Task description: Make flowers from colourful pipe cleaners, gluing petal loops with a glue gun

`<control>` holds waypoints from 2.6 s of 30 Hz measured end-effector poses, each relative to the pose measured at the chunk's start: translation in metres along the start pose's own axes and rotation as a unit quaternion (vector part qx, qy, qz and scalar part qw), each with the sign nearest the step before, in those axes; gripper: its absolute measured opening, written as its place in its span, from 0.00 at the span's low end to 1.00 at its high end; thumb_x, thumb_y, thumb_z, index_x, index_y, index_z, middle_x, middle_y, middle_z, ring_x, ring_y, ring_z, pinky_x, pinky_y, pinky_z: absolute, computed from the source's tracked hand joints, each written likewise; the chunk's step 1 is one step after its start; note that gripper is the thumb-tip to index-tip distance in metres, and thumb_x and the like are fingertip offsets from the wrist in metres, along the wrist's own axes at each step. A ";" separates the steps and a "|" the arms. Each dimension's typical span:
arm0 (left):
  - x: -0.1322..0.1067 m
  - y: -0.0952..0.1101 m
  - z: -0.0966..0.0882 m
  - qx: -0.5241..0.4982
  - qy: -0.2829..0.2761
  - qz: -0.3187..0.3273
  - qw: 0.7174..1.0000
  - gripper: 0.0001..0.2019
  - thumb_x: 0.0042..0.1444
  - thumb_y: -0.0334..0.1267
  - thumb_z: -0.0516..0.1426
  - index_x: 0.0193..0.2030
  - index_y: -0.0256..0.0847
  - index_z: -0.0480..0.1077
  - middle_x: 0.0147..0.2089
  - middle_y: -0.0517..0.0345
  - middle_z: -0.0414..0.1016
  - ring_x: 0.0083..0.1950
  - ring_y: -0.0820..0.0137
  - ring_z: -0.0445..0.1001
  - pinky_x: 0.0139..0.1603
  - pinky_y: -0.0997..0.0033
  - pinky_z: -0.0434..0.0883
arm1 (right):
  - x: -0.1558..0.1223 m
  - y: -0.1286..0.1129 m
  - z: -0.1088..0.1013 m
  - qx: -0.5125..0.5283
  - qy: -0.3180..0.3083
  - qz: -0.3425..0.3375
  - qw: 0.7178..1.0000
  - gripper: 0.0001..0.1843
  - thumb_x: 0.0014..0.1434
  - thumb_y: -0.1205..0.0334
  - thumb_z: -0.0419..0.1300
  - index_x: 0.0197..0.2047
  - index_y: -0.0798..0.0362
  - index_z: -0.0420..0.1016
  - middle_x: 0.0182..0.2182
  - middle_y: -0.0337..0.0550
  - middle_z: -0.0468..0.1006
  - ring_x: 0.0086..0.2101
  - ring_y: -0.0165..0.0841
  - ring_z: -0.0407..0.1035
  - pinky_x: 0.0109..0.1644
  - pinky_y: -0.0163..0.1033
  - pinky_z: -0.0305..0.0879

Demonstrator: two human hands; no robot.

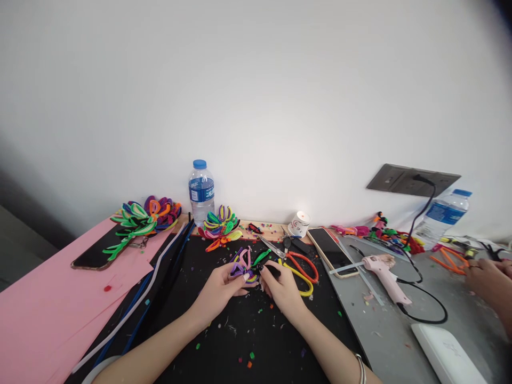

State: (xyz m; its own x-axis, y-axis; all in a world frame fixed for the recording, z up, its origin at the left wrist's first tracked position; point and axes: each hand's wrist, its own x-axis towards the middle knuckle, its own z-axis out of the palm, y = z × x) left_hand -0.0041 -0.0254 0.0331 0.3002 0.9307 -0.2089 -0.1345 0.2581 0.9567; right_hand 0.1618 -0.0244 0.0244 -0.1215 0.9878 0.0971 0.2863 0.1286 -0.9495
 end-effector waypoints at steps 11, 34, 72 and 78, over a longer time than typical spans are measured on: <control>0.000 0.002 0.000 0.020 -0.015 0.011 1.000 0.14 0.48 0.44 0.61 0.39 0.38 0.71 0.42 0.51 0.78 0.41 0.59 0.78 0.39 0.67 0.73 | 0.001 -0.006 -0.003 -0.163 0.010 -0.086 0.983 0.17 0.60 0.60 0.48 0.19 0.52 0.58 0.16 0.34 0.60 0.20 0.27 0.53 0.24 0.33 0.49; 0.001 0.001 -0.002 0.028 -0.027 0.004 0.999 0.13 0.50 0.42 0.60 0.40 0.38 0.70 0.42 0.52 0.78 0.41 0.61 0.78 0.39 0.69 0.73 | 0.001 -0.002 -0.004 -0.178 0.008 -0.091 0.980 0.17 0.61 0.61 0.48 0.20 0.53 0.57 0.16 0.33 0.59 0.20 0.26 0.52 0.24 0.32 0.48; 0.008 -0.009 -0.009 0.061 0.057 0.071 0.994 0.13 0.50 0.43 0.58 0.41 0.40 0.69 0.39 0.56 0.77 0.42 0.61 0.78 0.37 0.68 0.74 | 0.004 -0.001 0.001 0.050 -0.068 0.045 0.995 0.02 0.50 0.65 0.53 0.29 0.52 0.62 0.22 0.33 0.66 0.20 0.25 0.58 0.23 0.31 0.57; 0.005 -0.004 -0.008 0.060 0.066 0.079 0.993 0.12 0.51 0.43 0.57 0.41 0.40 0.69 0.40 0.56 0.77 0.42 0.61 0.78 0.36 0.69 0.74 | 0.004 -0.002 0.002 0.060 -0.070 0.036 0.995 0.03 0.49 0.65 0.52 0.27 0.52 0.59 0.21 0.32 0.63 0.20 0.24 0.57 0.25 0.31 0.59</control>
State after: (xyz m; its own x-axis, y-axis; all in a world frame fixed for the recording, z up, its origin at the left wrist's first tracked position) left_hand -0.0093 -0.0195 0.0267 0.1564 0.9851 -0.0720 -0.0544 0.0813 0.9952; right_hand 0.1590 -0.0211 0.0256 -0.2390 0.9710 -0.0081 0.1853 0.0375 -0.9820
